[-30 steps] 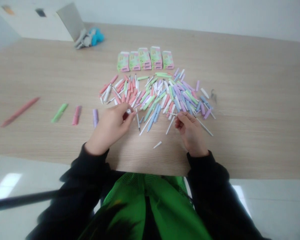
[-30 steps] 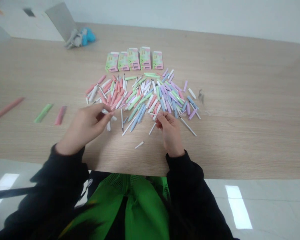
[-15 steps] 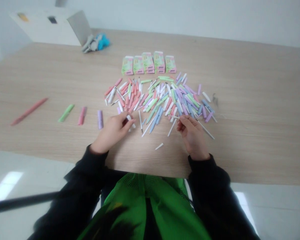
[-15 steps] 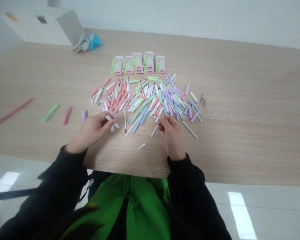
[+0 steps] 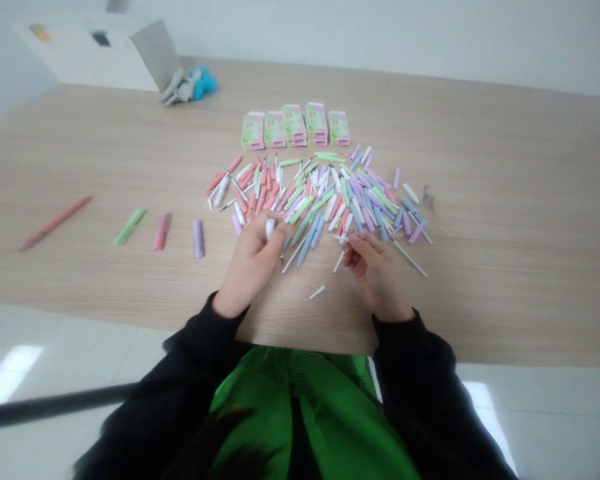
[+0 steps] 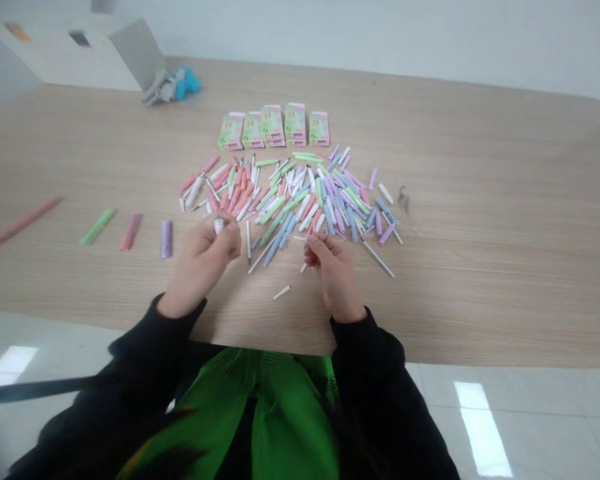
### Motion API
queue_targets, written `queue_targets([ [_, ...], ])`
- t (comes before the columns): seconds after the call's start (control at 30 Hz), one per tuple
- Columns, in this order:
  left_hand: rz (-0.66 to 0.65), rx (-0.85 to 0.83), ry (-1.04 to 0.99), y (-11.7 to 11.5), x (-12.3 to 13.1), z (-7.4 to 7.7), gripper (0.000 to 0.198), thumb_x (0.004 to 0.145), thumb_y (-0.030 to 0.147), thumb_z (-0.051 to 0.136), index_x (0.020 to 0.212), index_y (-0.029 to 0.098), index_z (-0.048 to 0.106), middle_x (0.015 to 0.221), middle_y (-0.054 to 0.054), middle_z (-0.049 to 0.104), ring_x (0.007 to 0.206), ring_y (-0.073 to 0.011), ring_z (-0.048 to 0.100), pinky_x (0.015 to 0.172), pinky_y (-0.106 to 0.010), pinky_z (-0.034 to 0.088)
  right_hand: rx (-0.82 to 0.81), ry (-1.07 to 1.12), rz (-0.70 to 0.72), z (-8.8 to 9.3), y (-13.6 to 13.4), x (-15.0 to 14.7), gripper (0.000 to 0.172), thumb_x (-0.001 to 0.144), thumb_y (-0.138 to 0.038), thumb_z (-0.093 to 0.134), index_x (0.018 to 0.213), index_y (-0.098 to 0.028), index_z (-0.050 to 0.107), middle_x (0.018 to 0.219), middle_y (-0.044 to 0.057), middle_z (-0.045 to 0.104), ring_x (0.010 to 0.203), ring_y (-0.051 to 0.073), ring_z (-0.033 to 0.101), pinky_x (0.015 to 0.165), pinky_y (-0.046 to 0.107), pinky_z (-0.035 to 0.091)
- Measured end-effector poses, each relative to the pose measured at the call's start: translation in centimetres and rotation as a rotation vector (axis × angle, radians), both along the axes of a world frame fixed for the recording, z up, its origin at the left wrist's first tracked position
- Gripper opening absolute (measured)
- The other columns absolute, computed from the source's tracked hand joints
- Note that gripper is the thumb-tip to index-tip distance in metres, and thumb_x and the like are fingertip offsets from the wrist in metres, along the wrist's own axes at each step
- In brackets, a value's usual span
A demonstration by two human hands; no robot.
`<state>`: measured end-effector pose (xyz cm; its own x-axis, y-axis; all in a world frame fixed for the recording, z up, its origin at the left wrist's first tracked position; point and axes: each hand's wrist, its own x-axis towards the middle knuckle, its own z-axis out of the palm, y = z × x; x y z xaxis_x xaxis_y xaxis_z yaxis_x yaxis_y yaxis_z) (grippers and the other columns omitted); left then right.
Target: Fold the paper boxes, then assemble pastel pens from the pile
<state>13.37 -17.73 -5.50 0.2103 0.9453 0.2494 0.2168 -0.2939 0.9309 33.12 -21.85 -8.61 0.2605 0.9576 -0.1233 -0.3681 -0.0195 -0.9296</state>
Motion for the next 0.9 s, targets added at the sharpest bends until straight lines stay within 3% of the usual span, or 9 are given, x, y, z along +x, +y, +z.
queue_targets([
  [0.1, -0.084, -0.013, 0.109, -0.4, 1.6, -0.4, 0.015, 0.089, 0.033, 0.066, 0.087, 0.019, 0.061, 0.059, 0.007, 0.04, 0.053, -0.0107, 0.036, 0.053, -0.026, 0.03, 0.003, -0.01, 0.011, 0.2, -0.1, -0.3, 0.023, 0.071, -0.039, 0.078, 0.068, -0.021, 0.065, 0.065, -0.003, 0.057, 0.061, 0.01, 0.047, 0.058, 0.025, 0.038],
  [0.2, -0.128, -0.048, 0.15, -0.5, 2.3, -0.6, 0.018, 0.089, 0.036, 0.068, 0.089, 0.018, 0.067, 0.059, 0.006, 0.045, 0.055, -0.0111, 0.041, 0.055, -0.026, 0.032, 0.025, -0.041, 0.034, 0.3, -0.3, -0.5, 0.022, 0.075, -0.038, 0.076, 0.067, -0.021, 0.064, 0.064, -0.003, 0.056, 0.06, 0.01, 0.048, 0.06, 0.025, 0.038],
  [0.3, -0.158, -0.062, 0.15, -0.4, 2.6, -0.7, 0.021, 0.092, 0.034, 0.064, 0.082, 0.017, 0.068, 0.065, 0.003, 0.057, 0.062, -0.0124, 0.05, 0.061, -0.027, 0.038, 0.043, -0.075, 0.061, 0.2, -0.4, -0.7, 0.022, 0.078, -0.037, 0.075, 0.067, -0.021, 0.063, 0.062, -0.004, 0.056, 0.06, 0.01, 0.048, 0.061, 0.026, 0.039],
  [0.43, -0.177, -0.046, 0.191, -0.3, 2.7, -0.4, 0.023, 0.093, 0.029, 0.062, 0.074, 0.017, 0.067, 0.063, 0.003, 0.06, 0.062, -0.0128, 0.053, 0.063, -0.027, 0.04, 0.064, -0.127, 0.077, 0.2, -0.5, -0.8, 0.019, 0.08, -0.038, 0.075, 0.075, -0.021, 0.067, 0.065, -0.003, 0.064, 0.063, 0.01, 0.054, 0.065, 0.027, 0.043],
  [0.67, -0.2, -0.047, 0.239, -0.5, 2.6, -0.7, 0.017, 0.091, 0.029, 0.063, 0.083, 0.018, 0.072, 0.065, 0.002, 0.067, 0.066, -0.0152, 0.061, 0.066, -0.028, 0.047, 0.103, -0.319, 0.161, 0.1, -0.8, 0.0, 0.014, 0.081, -0.035, 0.074, 0.088, -0.024, 0.077, 0.075, 0.0, 0.075, 0.068, 0.014, 0.065, 0.071, 0.033, 0.054],
  [0.83, -0.209, -0.009, 0.266, -0.3, 2.2, -0.6, 0.018, 0.092, 0.031, 0.062, 0.084, 0.018, 0.071, 0.073, 0.001, 0.07, 0.07, -0.0162, 0.062, 0.07, -0.029, 0.048, 0.127, -0.403, 0.135, 0.0, -0.7, -0.4, 0.013, 0.083, -0.033, 0.071, 0.087, -0.024, 0.079, 0.074, 0.0, 0.075, 0.068, 0.014, 0.065, 0.069, 0.032, 0.054],
  [0.9, -0.15, 0.018, 0.238, -0.1, 1.1, -0.3, 0.025, 0.096, 0.038, 0.058, 0.088, 0.018, 0.07, 0.075, -0.001, 0.069, 0.07, -0.0167, 0.061, 0.069, -0.03, 0.048, 0.118, -0.408, 0.103, 0.2, -0.7, -0.4, 0.013, 0.083, -0.033, 0.071, 0.086, -0.023, 0.078, 0.074, 0.001, 0.075, 0.068, 0.015, 0.066, 0.069, 0.032, 0.055],
])
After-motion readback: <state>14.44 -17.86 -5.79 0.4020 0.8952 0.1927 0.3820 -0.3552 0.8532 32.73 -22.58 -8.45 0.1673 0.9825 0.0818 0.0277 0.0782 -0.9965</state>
